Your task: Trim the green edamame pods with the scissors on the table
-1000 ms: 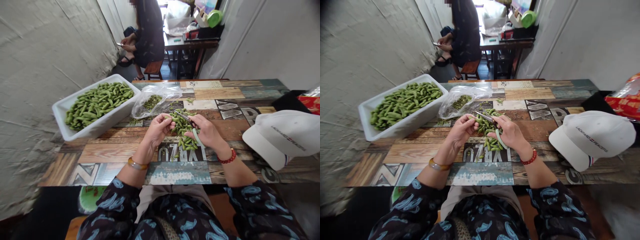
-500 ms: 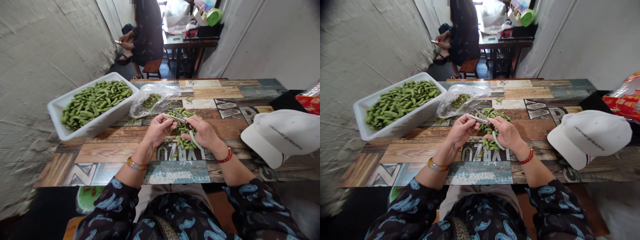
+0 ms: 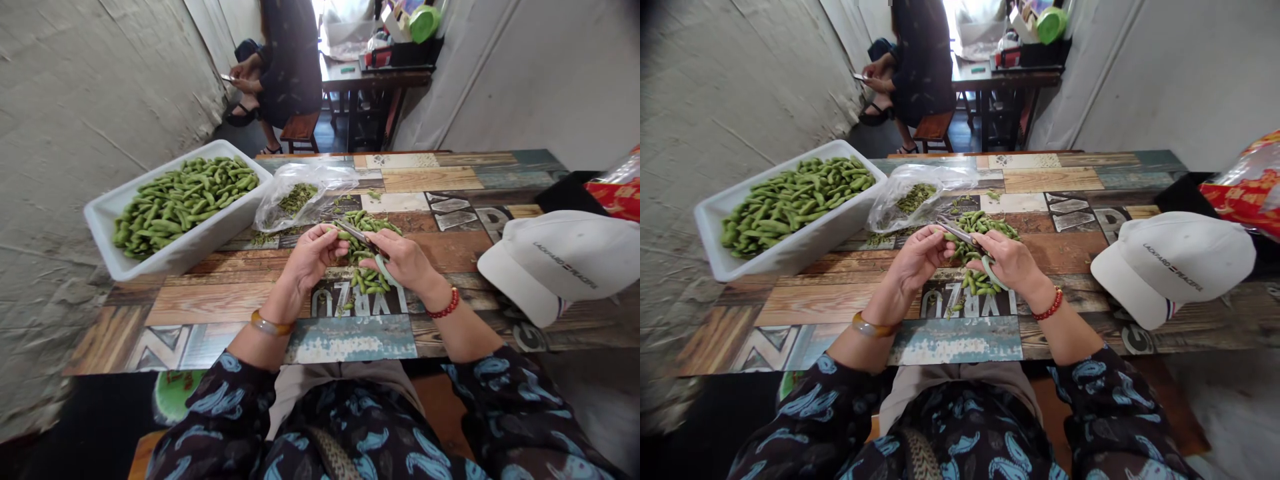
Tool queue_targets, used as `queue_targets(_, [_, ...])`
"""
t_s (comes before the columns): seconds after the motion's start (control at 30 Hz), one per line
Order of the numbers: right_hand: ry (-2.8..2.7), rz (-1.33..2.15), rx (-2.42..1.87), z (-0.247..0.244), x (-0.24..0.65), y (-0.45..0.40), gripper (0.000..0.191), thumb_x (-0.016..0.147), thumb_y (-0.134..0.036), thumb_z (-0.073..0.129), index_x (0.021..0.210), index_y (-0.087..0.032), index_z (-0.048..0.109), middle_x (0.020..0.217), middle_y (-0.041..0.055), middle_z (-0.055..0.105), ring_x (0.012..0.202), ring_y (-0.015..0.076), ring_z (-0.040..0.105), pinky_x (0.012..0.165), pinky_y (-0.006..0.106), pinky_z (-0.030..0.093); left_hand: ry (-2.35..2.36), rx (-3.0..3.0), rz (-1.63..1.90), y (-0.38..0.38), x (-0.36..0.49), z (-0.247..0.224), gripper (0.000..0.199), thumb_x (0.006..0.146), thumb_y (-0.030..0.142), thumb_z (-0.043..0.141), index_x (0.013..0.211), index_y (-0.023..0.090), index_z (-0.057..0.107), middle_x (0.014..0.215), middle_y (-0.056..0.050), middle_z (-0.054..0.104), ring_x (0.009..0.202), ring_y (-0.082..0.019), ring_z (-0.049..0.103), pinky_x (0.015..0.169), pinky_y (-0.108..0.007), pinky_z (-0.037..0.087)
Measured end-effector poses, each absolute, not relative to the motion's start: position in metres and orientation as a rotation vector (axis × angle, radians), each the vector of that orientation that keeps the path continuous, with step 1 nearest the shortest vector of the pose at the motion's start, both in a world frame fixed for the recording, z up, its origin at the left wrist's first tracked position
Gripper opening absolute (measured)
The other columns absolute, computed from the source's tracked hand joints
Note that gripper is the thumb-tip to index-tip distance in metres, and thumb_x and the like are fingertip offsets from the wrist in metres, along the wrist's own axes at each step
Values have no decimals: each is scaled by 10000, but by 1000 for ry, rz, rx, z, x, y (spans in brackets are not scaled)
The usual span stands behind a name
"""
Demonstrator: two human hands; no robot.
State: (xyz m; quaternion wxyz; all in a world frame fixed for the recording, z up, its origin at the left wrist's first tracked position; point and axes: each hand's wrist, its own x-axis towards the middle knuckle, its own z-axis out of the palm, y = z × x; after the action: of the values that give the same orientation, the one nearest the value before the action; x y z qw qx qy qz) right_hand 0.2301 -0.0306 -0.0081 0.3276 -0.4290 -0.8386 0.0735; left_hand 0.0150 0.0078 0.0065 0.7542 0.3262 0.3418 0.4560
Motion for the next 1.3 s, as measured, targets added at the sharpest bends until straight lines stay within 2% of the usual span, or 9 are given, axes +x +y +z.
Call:
queue_targets(0.13, [-2115,125,-1212,-9,235,-28,506,914,-539,584,1275,-185,589,990,114,677,873,249,657,752,355,556,778,807,1050,13,7,13,167,758,209,693,855,157,567,752,1,665,686,-132,678,715,-306,593])
queue_targets(0.23, [-2066,97,-1245,-10,238,-26,537,899,-574,585,1259,-175,600,988,119,677,901,261,660,787,363,555,874,971,980,15,5,11,107,769,203,595,868,176,569,631,50,544,528,-100,548,602,-273,537])
queue_targets(0.33, [-2057,114,-1253,-11,239,-25,556,889,-600,579,1257,-184,602,983,117,677,918,268,660,797,372,558,1087,1436,889,14,8,4,47,753,191,610,796,172,611,584,48,476,517,-98,443,576,-236,434])
queue_targets(0.47, [-2050,126,-1256,-13,239,-23,563,876,-616,582,1252,-197,609,950,106,670,880,267,657,800,391,564,1304,2045,718,13,12,-9,93,695,185,732,738,179,649,680,-6,548,659,-156,503,662,-270,403])
queue_targets(0.6, [-2057,132,-1242,-16,239,-22,558,873,-603,596,1264,-205,603,969,103,673,895,267,661,821,394,563,1312,2257,621,13,12,-18,71,768,205,682,832,189,710,810,-55,617,735,-188,560,668,-283,400])
queue_targets(0.7, [-2060,137,-1237,-17,239,-22,545,873,-585,611,1261,-202,601,988,107,680,905,267,664,818,389,559,1312,2235,682,14,12,-18,111,802,213,639,829,184,743,846,-70,641,734,-182,568,668,-287,401])
queue_targets(0.83, [-2059,137,-1219,-15,239,-22,534,876,-565,624,1253,-188,600,965,102,679,874,261,658,780,381,556,1202,1870,897,16,11,-11,84,766,225,681,747,155,723,737,-33,646,687,-145,550,676,-264,408])
queue_targets(1.07, [-2136,226,-1178,-11,236,-26,544,859,-544,662,1284,-214,584,980,89,657,787,228,630,729,377,560,884,1236,1017,9,13,3,242,715,351,778,750,153,644,582,49,511,559,-73,425,570,-204,356])
queue_targets(1.3, [-2202,300,-1095,-5,229,-31,590,842,-541,682,1330,-236,549,1053,97,640,818,229,622,733,377,560,820,1325,1008,5,16,2,230,766,382,758,807,161,708,681,11,612,670,-108,524,635,-210,409])
